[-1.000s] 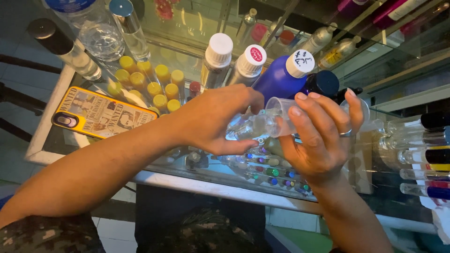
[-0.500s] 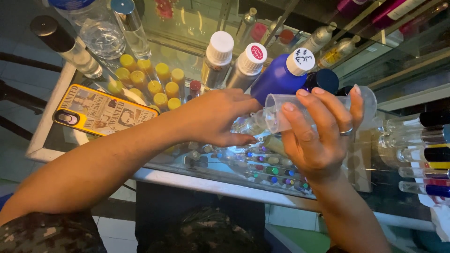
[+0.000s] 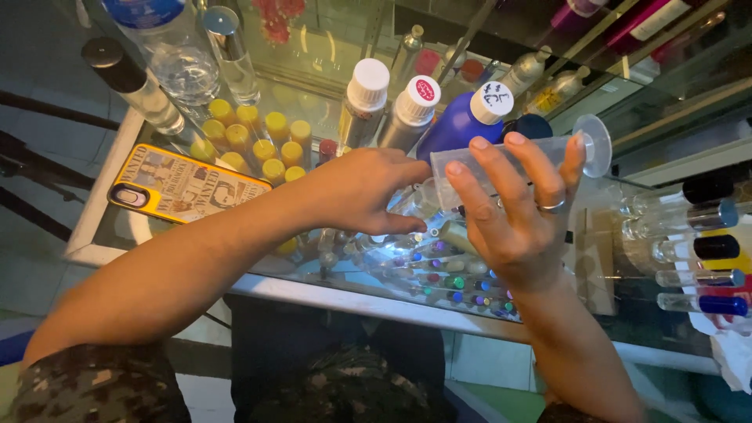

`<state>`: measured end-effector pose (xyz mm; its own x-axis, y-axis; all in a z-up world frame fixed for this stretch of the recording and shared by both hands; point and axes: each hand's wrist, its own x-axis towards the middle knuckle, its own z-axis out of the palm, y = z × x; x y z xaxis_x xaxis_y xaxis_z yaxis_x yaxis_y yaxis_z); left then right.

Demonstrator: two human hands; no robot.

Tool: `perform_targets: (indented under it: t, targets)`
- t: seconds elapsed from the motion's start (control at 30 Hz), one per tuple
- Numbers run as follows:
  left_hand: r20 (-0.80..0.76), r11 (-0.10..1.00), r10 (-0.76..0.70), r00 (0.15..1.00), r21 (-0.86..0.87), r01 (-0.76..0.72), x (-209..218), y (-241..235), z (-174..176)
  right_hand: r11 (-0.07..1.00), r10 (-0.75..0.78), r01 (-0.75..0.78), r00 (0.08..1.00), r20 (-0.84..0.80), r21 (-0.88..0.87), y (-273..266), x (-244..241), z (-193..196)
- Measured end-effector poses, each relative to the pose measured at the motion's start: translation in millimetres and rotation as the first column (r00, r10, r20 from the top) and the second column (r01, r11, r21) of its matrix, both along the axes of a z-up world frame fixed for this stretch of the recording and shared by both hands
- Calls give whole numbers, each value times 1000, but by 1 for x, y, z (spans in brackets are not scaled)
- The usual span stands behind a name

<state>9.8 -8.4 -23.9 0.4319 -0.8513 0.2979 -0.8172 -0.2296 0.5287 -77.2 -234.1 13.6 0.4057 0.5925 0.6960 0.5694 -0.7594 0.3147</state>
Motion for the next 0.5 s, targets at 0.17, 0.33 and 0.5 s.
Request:
perform_targets:
  t: [0.17, 0.33, 0.5]
  targets:
    - [11, 1000, 10, 1000, 28, -11, 0, 0, 0, 999, -3, 2, 1000, -15, -54, -2, -1, 7]
    - [43, 1000, 21, 999, 21, -22, 0, -2, -3, 996, -49, 48, 999, -8, -75, 0, -1, 10]
    - [8, 999, 20, 1000, 49, -20, 0, -2, 1, 992, -61, 58, 998, -29, -112, 0, -5, 15]
